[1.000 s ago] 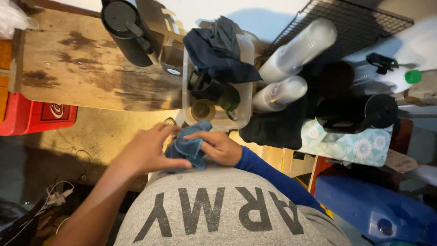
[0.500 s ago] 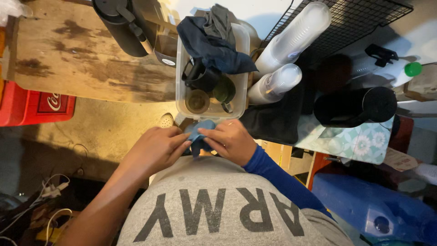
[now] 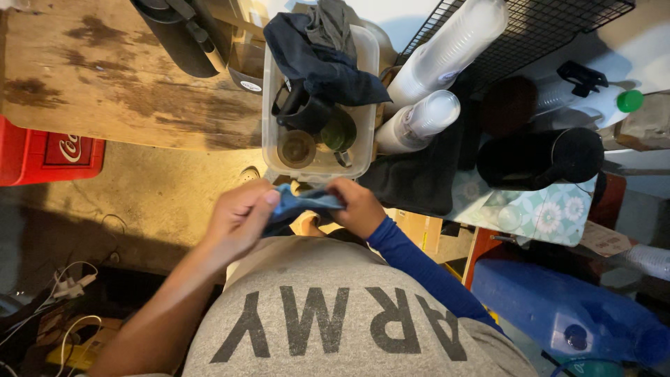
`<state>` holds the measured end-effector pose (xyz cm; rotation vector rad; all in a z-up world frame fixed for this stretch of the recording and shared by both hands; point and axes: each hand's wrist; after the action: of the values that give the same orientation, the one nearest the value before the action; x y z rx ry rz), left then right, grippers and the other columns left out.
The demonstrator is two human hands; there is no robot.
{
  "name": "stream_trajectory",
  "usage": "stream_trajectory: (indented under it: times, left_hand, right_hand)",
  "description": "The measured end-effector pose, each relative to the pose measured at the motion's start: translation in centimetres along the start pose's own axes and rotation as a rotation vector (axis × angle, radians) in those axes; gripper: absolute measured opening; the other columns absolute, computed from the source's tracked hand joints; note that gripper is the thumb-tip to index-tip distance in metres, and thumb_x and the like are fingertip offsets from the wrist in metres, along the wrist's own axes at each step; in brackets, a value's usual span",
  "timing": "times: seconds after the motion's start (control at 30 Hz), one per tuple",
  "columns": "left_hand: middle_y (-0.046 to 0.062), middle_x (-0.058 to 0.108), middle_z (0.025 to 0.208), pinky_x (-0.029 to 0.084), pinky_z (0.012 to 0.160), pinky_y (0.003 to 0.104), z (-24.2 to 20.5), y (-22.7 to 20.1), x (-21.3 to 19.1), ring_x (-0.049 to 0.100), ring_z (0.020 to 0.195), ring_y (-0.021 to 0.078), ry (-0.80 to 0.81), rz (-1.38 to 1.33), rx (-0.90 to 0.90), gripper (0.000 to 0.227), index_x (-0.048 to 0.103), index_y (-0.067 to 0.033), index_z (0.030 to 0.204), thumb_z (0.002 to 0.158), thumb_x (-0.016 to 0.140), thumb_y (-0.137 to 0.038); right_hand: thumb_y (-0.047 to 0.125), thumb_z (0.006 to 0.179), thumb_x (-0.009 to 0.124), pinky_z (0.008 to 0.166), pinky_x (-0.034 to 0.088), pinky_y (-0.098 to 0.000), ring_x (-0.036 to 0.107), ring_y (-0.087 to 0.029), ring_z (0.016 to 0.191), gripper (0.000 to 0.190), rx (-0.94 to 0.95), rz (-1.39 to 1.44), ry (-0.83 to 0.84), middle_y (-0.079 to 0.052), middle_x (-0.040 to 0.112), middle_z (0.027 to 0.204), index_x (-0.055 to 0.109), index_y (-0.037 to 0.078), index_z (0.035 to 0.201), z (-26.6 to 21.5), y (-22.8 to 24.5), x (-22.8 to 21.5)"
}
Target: The person wipes a wooden board with a cloth, then moves around a cluttered workspace handling a small white appliance and a power adapter. They wipe the board again and place it on a table.
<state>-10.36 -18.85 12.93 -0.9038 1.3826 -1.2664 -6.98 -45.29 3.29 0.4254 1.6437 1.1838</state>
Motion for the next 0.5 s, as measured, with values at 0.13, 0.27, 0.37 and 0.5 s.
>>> stream_trajectory:
  times: [0.13, 0.27, 0.37, 0.5]
  left_hand:
    - [0.0, 0.045, 0.075, 0.038, 0.062, 0.028, -0.5, 0.1, -1.6, 0.043, 0.069, 0.0103, -0.092, 0.01, 0.003, 0.031, 0.054, -0.0017, 0.083, 0.11, 0.054, -0.017]
    - [-0.001, 0.053, 0.081, 0.041, 0.067, 0.027, 0.7, 0.7, -3.9, 0.048, 0.077, 0.0072, -0.299, 0.114, 0.01, 0.027, 0.06, -0.0014, 0.092, 0.113, 0.053, -0.017]
    - [0.001, 0.053, 0.076, 0.041, 0.066, 0.028, 2.5, 2.2, -6.7, 0.046, 0.076, 0.0076, -0.49, 0.316, -0.112, 0.029, 0.066, -0.0004, 0.097, 0.113, 0.057, -0.022]
    - [0.007, 0.053, 0.078, 0.043, 0.069, 0.032, 7.5, 5.9, -10.9, 0.049, 0.075, 0.0123, -0.544, 0.426, -0.051, 0.032, 0.064, 0.0007, 0.101, 0.116, 0.055, -0.026]
  right_hand:
    - [0.01, 0.083, 0.074, 0.068, 0.053, -0.0346, 0.069, -0.025, 0.076, 0.017, 0.032, 0.023, 0.072, -0.012, 0.069, 0.088, 0.068, 0.004, 0.098, -0.8, -5.0, 0.4]
    - [0.014, 0.096, 0.073, 0.068, 0.051, -0.0354, 0.061, -0.027, 0.073, 0.015, 0.077, 0.064, -0.004, -0.015, 0.063, 0.08, 0.066, 0.002, 0.092, -2.8, -5.0, -1.2]
    - [0.02, 0.091, 0.078, 0.061, 0.05, -0.0359, 0.061, -0.029, 0.062, 0.023, 0.247, 0.022, 0.04, -0.016, 0.062, 0.069, 0.065, 0.002, 0.084, -3.2, -2.1, -4.5]
    - [0.014, 0.09, 0.07, 0.065, 0.052, -0.0343, 0.069, -0.027, 0.071, 0.011, -0.068, -0.102, -0.009, -0.014, 0.067, 0.08, 0.065, 0.004, 0.09, 1.0, 1.0, -9.4]
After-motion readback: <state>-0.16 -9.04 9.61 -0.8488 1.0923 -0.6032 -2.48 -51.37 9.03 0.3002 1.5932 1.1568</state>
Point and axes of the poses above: each hand's wrist, its own z-axis towards the middle knuckle, its own x-axis out of the palm, y = z × x
